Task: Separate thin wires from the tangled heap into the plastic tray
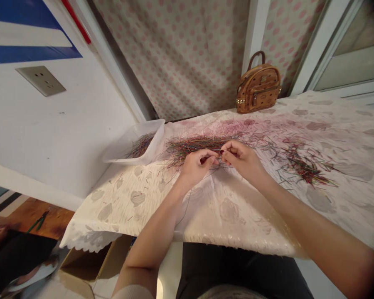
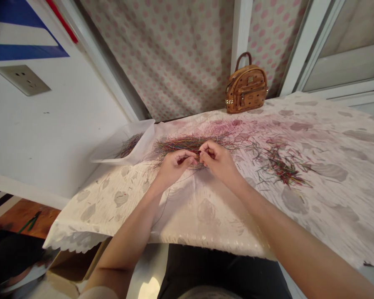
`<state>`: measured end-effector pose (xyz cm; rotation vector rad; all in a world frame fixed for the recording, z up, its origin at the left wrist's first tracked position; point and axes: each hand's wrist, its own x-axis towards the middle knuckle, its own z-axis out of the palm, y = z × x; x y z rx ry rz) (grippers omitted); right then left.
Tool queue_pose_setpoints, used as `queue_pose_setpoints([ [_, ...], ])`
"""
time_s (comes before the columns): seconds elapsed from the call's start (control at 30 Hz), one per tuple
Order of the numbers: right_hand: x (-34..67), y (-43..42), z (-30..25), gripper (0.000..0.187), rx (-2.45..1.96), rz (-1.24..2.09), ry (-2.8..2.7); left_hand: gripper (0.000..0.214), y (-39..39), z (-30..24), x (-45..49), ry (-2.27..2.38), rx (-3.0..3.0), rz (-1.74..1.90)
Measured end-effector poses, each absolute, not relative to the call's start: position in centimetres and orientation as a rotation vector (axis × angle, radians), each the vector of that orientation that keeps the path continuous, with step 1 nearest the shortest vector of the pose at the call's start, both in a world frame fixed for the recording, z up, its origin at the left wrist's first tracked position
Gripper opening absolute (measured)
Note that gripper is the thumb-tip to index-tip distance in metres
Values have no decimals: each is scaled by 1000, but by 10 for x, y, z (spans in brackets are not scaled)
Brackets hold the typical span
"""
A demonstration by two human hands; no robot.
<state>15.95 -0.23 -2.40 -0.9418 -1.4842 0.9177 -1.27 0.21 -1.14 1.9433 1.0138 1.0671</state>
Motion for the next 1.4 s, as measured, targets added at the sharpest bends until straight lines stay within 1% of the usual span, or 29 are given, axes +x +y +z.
queue_pose_setpoints([
  [0.3, 161, -1, -23, 11, -910, 997, -1450, 14, 2, -11, -12, 1017, 1867, 1050],
  [0.5, 160, 0, -25, 12, -888, 1079, -1417, 17, 2, -15, -11, 1013, 1839, 1050],
  [0.6, 159, 0, -27, 12, -908, 1053, -1435, 18, 1, -13, -9, 1016, 1738, 1076],
  [0.67, 158, -1, -28, 10, -946, 946, -1472, 17, 2, -11, -9, 1016, 1637, 1094],
  [0.87, 159, -6, -29, 3, -989, 408, -1791, 24, 5, -5, -15, 980, 1413, 1050],
  [0.9, 160, -7, -29, 2, -968, 350, -1839, 25, 4, -4, -16, 971, 1396, 1037],
  [1.0, 163, -7, -27, 10, -887, 214, -1923, 25, 3, -3, -18, 952, 1368, 980],
  [1.13, 164, -6, -23, 12, -787, 118, -1958, 27, 3, -1, -20, 943, 1412, 891],
  [1.27, 162, -7, -23, 15, -761, 159, -1978, 27, 4, 0, -22, 943, 1591, 885],
  [1.4, 161, -6, -25, 9, -884, 413, -1843, 23, 3, 0, -22, 963, 1810, 936],
])
